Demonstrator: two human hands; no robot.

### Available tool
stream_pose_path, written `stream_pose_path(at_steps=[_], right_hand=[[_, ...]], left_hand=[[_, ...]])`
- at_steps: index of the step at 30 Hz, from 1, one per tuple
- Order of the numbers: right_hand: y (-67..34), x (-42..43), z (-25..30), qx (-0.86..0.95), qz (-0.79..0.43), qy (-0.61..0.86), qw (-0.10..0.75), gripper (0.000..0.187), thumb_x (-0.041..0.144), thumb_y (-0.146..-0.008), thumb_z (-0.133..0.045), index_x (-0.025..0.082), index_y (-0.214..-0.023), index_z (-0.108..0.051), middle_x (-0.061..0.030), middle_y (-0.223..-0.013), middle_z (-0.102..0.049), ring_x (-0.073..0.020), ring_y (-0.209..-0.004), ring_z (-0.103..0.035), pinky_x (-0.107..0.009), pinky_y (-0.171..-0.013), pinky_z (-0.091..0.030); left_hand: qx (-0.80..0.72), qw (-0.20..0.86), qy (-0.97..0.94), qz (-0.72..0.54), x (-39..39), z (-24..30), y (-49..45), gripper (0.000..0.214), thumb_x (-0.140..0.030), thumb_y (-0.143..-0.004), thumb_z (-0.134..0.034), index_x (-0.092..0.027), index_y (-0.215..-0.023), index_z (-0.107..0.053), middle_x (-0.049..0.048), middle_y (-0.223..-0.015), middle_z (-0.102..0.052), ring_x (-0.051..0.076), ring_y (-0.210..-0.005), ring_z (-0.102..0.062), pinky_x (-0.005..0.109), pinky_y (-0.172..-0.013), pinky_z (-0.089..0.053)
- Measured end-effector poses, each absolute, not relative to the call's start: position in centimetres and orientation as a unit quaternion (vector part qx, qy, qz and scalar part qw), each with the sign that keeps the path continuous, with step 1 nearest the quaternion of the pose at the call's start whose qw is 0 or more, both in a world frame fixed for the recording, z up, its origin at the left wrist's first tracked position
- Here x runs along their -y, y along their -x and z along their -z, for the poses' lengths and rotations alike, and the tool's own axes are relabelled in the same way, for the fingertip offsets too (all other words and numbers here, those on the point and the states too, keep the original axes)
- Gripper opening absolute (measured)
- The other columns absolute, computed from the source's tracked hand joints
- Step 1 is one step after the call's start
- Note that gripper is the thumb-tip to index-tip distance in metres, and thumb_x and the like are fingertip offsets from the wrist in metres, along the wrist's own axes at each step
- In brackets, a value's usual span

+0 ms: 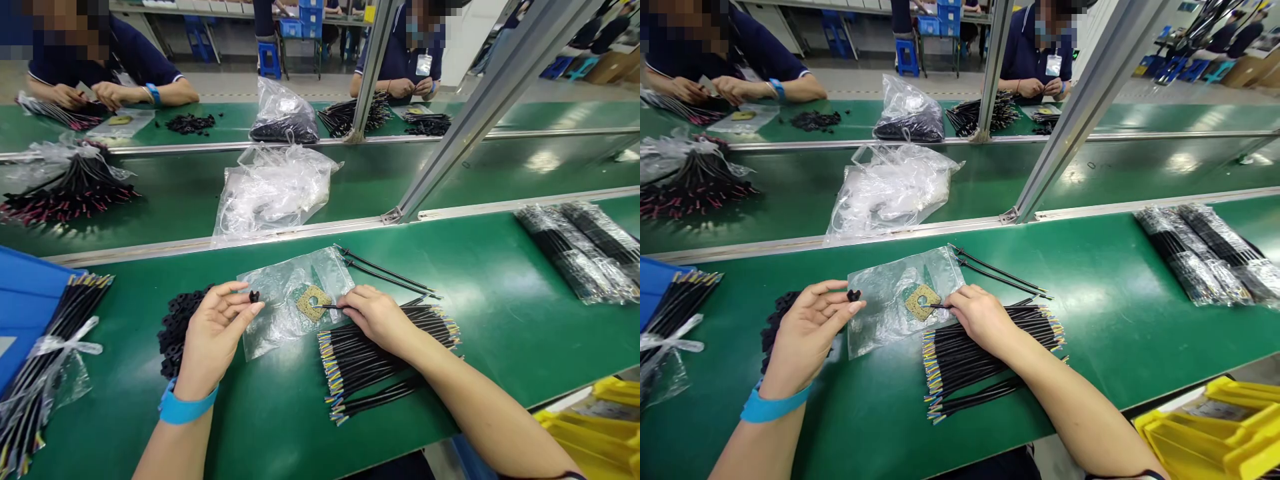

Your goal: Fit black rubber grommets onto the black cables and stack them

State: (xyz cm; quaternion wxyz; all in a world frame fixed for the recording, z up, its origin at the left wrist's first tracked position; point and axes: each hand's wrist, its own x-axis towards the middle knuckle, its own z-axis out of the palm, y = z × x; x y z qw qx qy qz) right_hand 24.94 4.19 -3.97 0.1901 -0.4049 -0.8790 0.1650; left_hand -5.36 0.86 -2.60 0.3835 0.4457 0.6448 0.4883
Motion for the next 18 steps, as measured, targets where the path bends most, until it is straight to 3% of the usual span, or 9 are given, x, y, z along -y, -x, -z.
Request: stream_pose_path(at_steps=[2, 9, 13, 15, 18], right_hand=[[-24.8, -4.2, 4.3, 0.885, -0.136, 0.411, 0.173, 0.015, 0.013, -0.096, -0.062, 0.020, -0.107, -0.069, -0.0046, -0.100, -0.070, -0.0180, -0.089, -0.062, -0.031, -0.082, -0.053], [-24.7, -3.9, 4.2, 0.896, -0.055, 0.419, 0.135, 0.014, 0.018, -0.099, -0.061, 0.021, -0.107, -0.072, -0.0042, -0.092, -0.069, -0.0163, -0.083, -0.059, -0.026, -0.072, -0.050], [-24.9, -3.9, 3.9, 0.903, 0.000, 0.417, 0.104, 0.018, 0.011, -0.094, -0.065, 0.020, -0.109, -0.073, -0.0040, -0.087, -0.070, -0.0168, -0.081, -0.061, -0.024, -0.063, -0.046], [-25.0, -3.8, 3.6, 0.904, 0.002, 0.409, 0.124, 0.022, 0.009, -0.095, -0.062, 0.019, -0.113, -0.072, -0.0045, -0.087, -0.071, -0.0165, -0.080, -0.063, -0.024, -0.063, -0.048], [-24.9, -3.4, 2.7, 0.897, -0.054, 0.379, 0.221, 0.028, 0.013, -0.102, -0.051, 0.019, -0.123, -0.069, -0.0037, -0.089, -0.071, -0.0128, -0.078, -0.065, -0.021, -0.067, -0.052]], left_hand=[[-0.645, 0.391, -0.444, -0.483, -0.7, 2.5, 5.2, 0.054, -0.048, -0.070, -0.087, -0.022, -0.114, -0.070, 0.0062, -0.097, -0.071, 0.023, -0.094, -0.073, 0.034, -0.083, -0.063], [-0.616, 0.459, -0.404, -0.496, -0.5, 2.4, 4.4, 0.053, -0.055, -0.070, -0.086, -0.019, -0.106, -0.071, 0.0086, -0.103, -0.074, 0.029, -0.097, -0.076, 0.038, -0.085, -0.063], [-0.612, 0.491, -0.398, -0.475, -0.4, 2.4, 3.9, 0.054, -0.055, -0.068, -0.088, -0.018, -0.106, -0.073, 0.0098, -0.101, -0.076, 0.030, -0.098, -0.077, 0.040, -0.088, -0.062], [-0.605, 0.515, -0.392, -0.463, -0.4, 2.5, 3.4, 0.051, -0.053, -0.068, -0.088, -0.018, -0.102, -0.074, 0.0104, -0.098, -0.078, 0.030, -0.099, -0.077, 0.039, -0.088, -0.062], [-0.583, 0.547, -0.385, -0.462, -0.2, 2.5, 2.6, 0.044, -0.051, -0.068, -0.089, -0.018, -0.093, -0.074, 0.0106, -0.094, -0.079, 0.028, -0.095, -0.077, 0.037, -0.085, -0.063]])
